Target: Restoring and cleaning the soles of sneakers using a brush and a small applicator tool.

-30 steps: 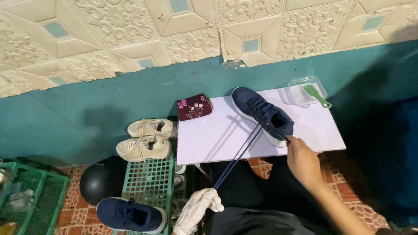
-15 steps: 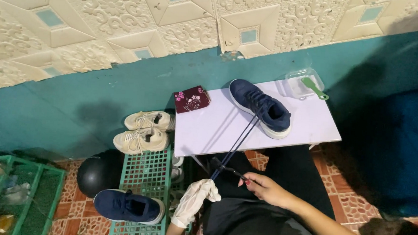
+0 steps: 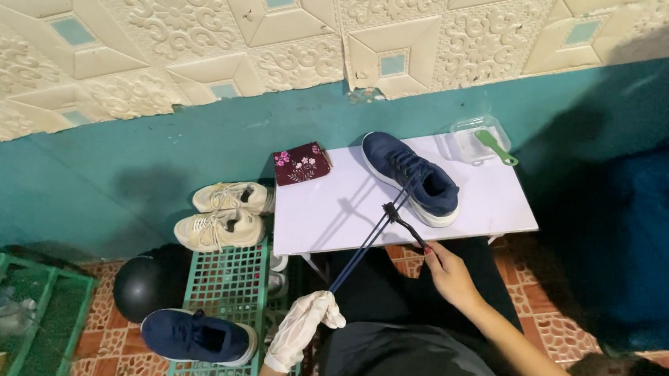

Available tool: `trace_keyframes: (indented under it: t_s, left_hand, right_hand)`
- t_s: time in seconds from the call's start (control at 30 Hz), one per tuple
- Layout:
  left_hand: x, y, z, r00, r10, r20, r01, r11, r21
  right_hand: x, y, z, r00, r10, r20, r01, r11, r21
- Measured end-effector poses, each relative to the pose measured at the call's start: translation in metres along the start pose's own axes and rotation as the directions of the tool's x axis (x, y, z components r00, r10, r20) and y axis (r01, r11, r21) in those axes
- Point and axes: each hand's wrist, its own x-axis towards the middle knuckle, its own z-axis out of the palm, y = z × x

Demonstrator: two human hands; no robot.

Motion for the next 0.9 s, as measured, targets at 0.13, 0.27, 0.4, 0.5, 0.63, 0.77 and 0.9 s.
trace_keyframes:
  t_s: [0.13,0.27,0.4,0.5,0.63,0.77,0.9]
  left_hand:
    - [0.001,-0.001,-0.001,1.000,0.005,0.023,-0.006,0.999,0.034]
    - [0.005,-0.007,-0.002,1.000,-0.007,0.019,0.007,1.000,0.018]
    - [0.008,-0.015,0.000,1.000,-0.007,0.013,0.007,1.000,-0.019]
    - [0.008,-0.015,-0.002,0.999,-0.021,0.044,0.022,0.999,-0.038]
    - [0.009,-0.016,-0.002,0.999,-0.033,0.040,0.034,0.999,-0.025]
    - [0.009,-0.012,-0.002,0.999,-0.033,0.041,0.034,0.999,-0.012]
    - [0.004,-0.010,-0.001,0.999,-0.039,0.012,0.039,0.999,-0.004]
  right_hand:
    - [-0.007,0.020,0.017,0.991,-0.136,-0.001,0.135,0.985,-0.106]
    - [-0.035,-0.027,0.024,0.922,-0.302,0.243,0.300,0.953,0.045]
    - [-0.049,-0.060,0.018,0.875,-0.209,0.436,0.199,0.978,0.069]
    - [-0.035,-0.036,0.014,0.927,-0.205,0.313,0.230,0.972,-0.047]
    - [-0.023,-0.028,0.001,0.936,-0.311,0.167,0.326,0.943,-0.070]
    - [-0.020,-0.028,-0.012,0.986,-0.158,0.045,0.164,0.957,-0.239]
    - [-0.028,-0.035,-0.006,0.943,-0.320,0.096,0.325,0.944,-0.046]
